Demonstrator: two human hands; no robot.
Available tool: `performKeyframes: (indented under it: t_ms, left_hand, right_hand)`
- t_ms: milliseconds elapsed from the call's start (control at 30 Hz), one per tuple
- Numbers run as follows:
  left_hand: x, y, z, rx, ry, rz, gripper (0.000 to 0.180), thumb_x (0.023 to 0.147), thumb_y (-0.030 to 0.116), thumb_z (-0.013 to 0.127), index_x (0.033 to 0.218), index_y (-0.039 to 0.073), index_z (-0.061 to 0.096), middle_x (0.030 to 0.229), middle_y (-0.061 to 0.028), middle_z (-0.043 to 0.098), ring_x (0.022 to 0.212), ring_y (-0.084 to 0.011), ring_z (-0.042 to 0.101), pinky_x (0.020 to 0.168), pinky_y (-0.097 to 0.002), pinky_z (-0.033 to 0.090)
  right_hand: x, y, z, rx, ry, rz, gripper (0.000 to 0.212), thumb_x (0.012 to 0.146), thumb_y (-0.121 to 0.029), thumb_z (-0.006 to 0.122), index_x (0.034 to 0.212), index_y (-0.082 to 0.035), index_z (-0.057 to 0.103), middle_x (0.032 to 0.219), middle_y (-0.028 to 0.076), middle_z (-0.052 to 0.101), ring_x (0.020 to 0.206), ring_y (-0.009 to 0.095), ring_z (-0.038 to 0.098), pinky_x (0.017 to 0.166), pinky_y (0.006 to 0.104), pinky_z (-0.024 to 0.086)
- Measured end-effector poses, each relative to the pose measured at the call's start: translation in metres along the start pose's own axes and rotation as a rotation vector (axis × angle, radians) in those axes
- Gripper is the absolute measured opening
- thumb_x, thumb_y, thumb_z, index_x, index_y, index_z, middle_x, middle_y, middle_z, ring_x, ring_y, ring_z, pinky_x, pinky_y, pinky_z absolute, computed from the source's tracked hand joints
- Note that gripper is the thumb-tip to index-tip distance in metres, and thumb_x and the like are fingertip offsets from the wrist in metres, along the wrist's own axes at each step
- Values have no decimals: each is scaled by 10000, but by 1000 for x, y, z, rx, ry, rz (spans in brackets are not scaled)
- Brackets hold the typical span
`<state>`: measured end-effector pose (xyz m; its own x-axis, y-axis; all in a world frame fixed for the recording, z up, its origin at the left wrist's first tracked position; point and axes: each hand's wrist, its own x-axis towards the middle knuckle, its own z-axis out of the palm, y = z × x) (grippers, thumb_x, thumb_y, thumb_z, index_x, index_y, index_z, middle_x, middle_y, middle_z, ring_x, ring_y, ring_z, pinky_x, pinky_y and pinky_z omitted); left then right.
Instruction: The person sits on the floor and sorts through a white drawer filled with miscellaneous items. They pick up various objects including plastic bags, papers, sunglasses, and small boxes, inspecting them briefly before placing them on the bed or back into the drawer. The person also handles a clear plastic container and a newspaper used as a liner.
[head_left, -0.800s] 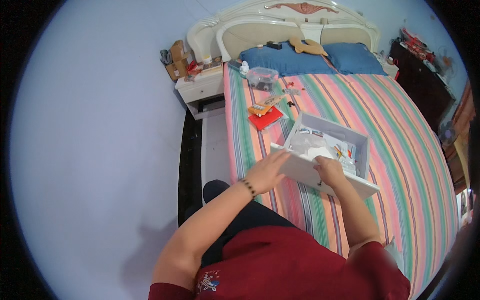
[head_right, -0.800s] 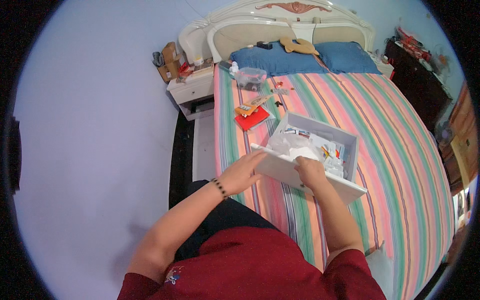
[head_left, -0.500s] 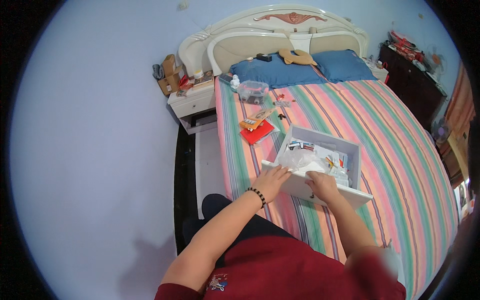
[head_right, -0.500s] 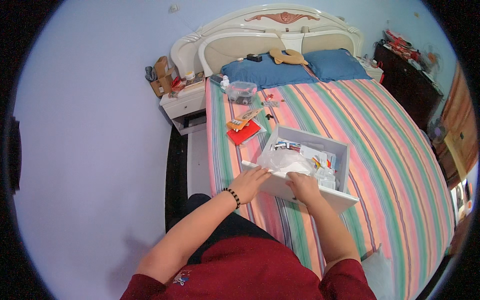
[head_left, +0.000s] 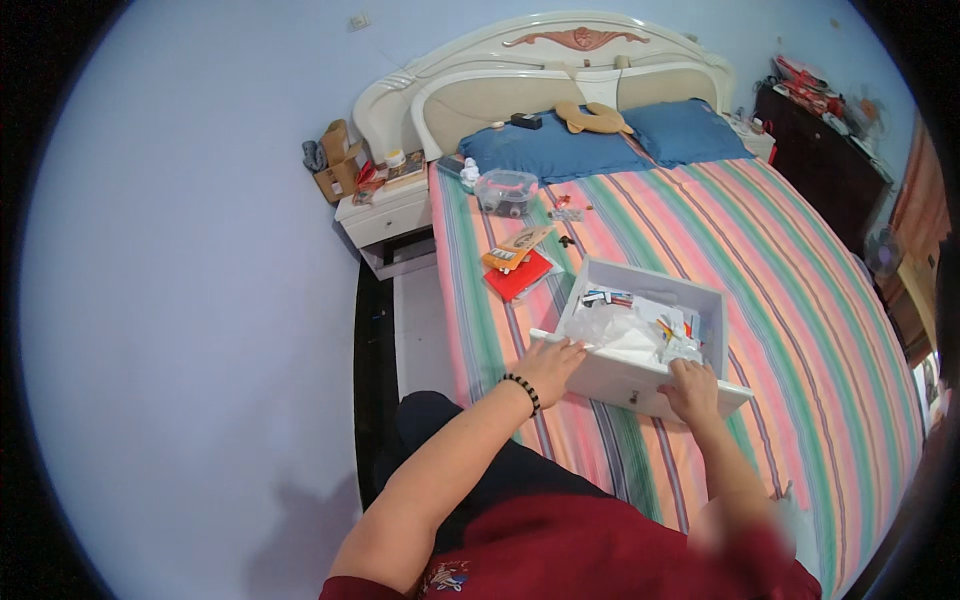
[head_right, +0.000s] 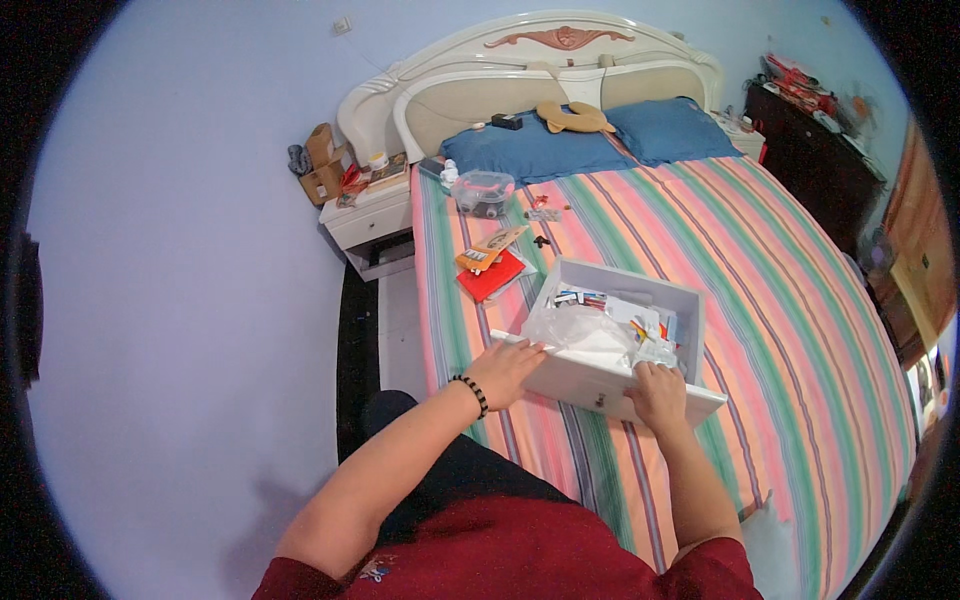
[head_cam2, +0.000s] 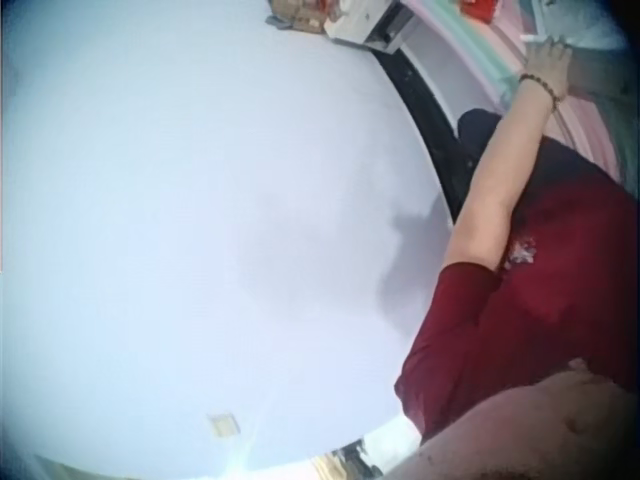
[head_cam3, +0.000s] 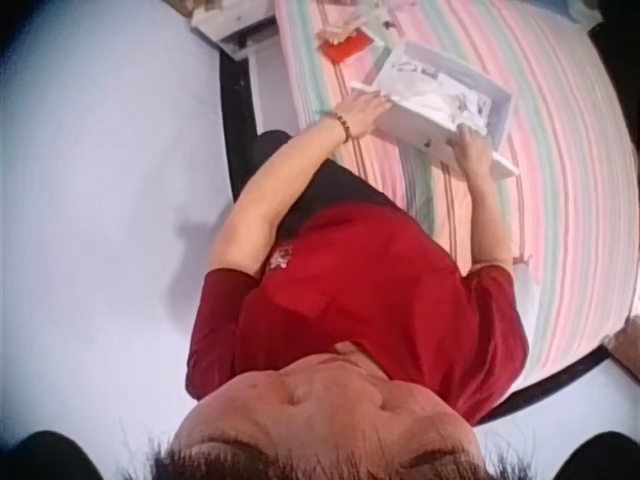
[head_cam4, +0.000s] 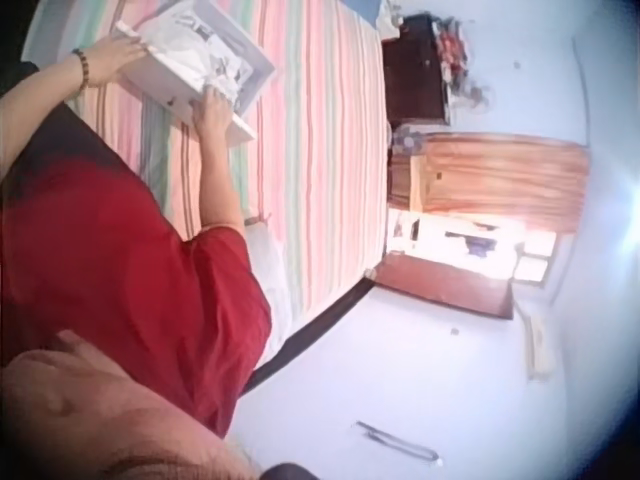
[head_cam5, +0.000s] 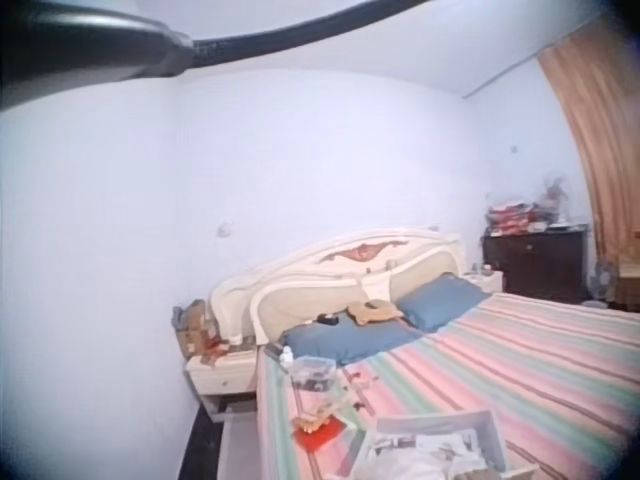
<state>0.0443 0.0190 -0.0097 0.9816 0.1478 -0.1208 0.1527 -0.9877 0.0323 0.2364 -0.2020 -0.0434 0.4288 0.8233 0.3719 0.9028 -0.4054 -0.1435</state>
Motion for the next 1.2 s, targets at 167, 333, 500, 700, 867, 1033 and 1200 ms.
performKeyframes:
  t_ms: [167, 333, 500, 700, 867, 1033, 1200]
  left_hand:
    - [36, -29, -21, 2, -180, -80, 576, 806, 228, 551, 1335, 106, 358, 1427, -47, 317, 1305, -204, 317, 1044, -461, 271]
    - [88, -48, -48, -222, -419, 3, 456, 815, 255, 530, 1232, 74, 488, 1313, -133, 459, 1192, -272, 451, 989, -395, 352]
    - [119, -112, -30, -433, 287, -219, 644, 738, 234, 660, 1285, 12, 401, 1226, -222, 470, 1125, -351, 464, 978, -384, 361]
    - [129, -99, -10, -504, 530, -452, 966, 696, 217, 721, 1400, 43, 83, 1367, -267, 242, 1239, -366, 320, 1017, -382, 301]
    - [157, -94, -10, -1023, 443, -482, 797, 770, 104, 610, 1403, 79, 126, 1272, -228, 432, 879, -314, 569, 819, -369, 469]
    - [181, -107, -28, -1501, 608, -407, 647, 825, 36, 473, 1399, 83, 178, 1110, -131, 534, 797, -212, 583, 681, -338, 508]
    - [184, -118, -38, -2025, 540, -580, 610, 831, 66, 425, 1406, 101, 223, 936, -60, 528, 696, -124, 508, 659, -328, 481]
  right_hand:
    - [26, 5, 11, -25, -38, -1, 358, 647, -289, 725, 847, -72, 523, 820, 86, 605, 825, 266, 586, 700, 388, 416]
    - [70, -2, 28, 17, -59, -5, 353, 669, -271, 718, 857, -57, 509, 817, 109, 601, 819, 290, 585, 683, 407, 455]
    - [79, -2, 31, 32, -121, 40, 352, 671, -268, 716, 857, -56, 506, 820, 110, 602, 829, 290, 587, 674, 409, 472]
    - [131, 36, 32, 487, -481, 298, 474, 820, -404, 558, 1102, -25, 520, 1006, 184, 608, 987, 345, 562, 828, 416, 449]
    - [171, 77, 108, 190, -699, 275, 496, 818, -418, 546, 1059, 15, 580, 977, 218, 620, 976, 357, 582, 837, 421, 456]
    - [178, 91, 143, 318, -550, 486, 345, 827, -321, 546, 852, 10, 644, 832, 178, 645, 808, 322, 627, 744, 400, 492]
    - [185, 118, 134, 1408, -141, 1154, 194, 875, -176, 443, 935, -66, 591, 812, 62, 595, 679, 183, 572, 624, 318, 482]
